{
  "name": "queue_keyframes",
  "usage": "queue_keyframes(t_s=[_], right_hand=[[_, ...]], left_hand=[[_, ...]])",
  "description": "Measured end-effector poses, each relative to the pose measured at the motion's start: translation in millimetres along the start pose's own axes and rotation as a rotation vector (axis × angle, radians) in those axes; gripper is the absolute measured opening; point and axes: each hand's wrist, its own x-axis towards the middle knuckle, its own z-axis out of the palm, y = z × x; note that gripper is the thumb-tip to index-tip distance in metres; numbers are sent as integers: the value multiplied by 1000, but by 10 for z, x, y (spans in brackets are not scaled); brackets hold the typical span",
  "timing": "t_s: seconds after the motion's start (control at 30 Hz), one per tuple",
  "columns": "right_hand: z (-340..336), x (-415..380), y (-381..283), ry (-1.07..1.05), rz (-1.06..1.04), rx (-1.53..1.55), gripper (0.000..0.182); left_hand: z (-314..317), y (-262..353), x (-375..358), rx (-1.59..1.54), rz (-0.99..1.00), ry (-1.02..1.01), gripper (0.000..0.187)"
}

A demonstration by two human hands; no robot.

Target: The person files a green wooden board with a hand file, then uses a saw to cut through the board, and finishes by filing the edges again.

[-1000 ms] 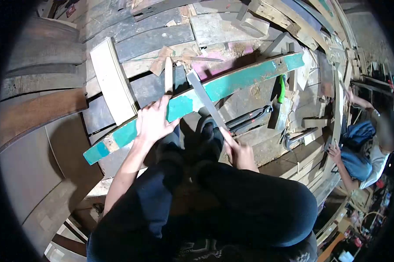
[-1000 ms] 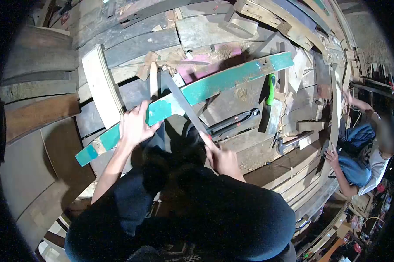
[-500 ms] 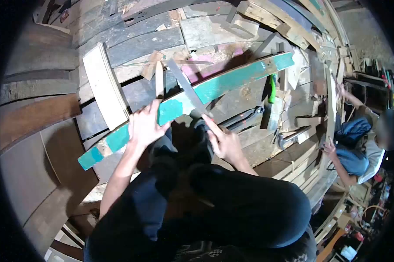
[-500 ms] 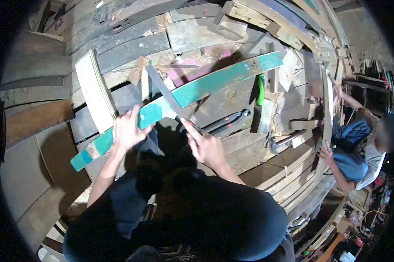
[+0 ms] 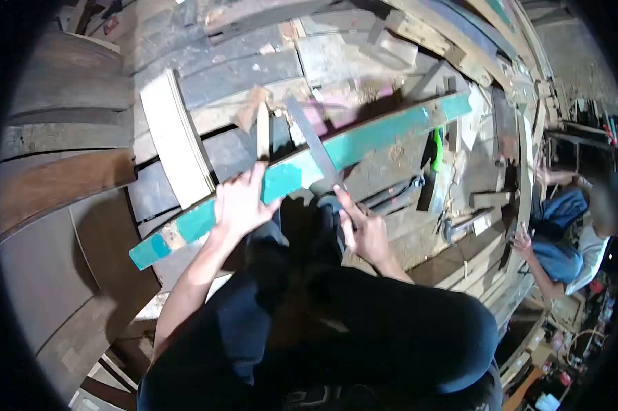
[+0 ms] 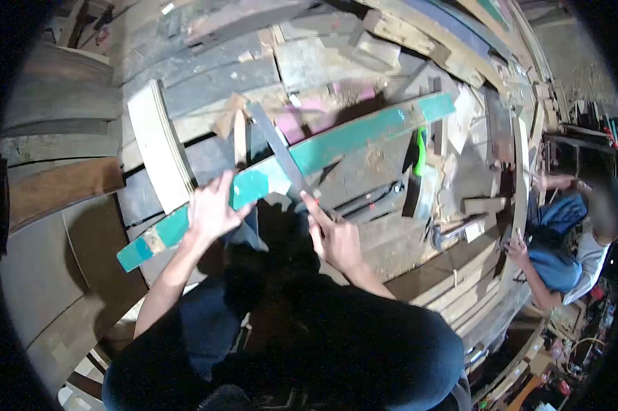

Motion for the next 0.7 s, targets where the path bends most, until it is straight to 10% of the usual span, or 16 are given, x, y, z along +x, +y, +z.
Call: queue_keyframes(t_s=[0.27, 0.7], right_hand=[[-66, -925, 196, -88, 191, -144, 69], [-156, -152, 58, -75, 72, -66, 65]], left_hand=[[-52, 33, -8, 34, -50, -85, 68], [-34, 1, 7, 23, -50, -95, 69]])
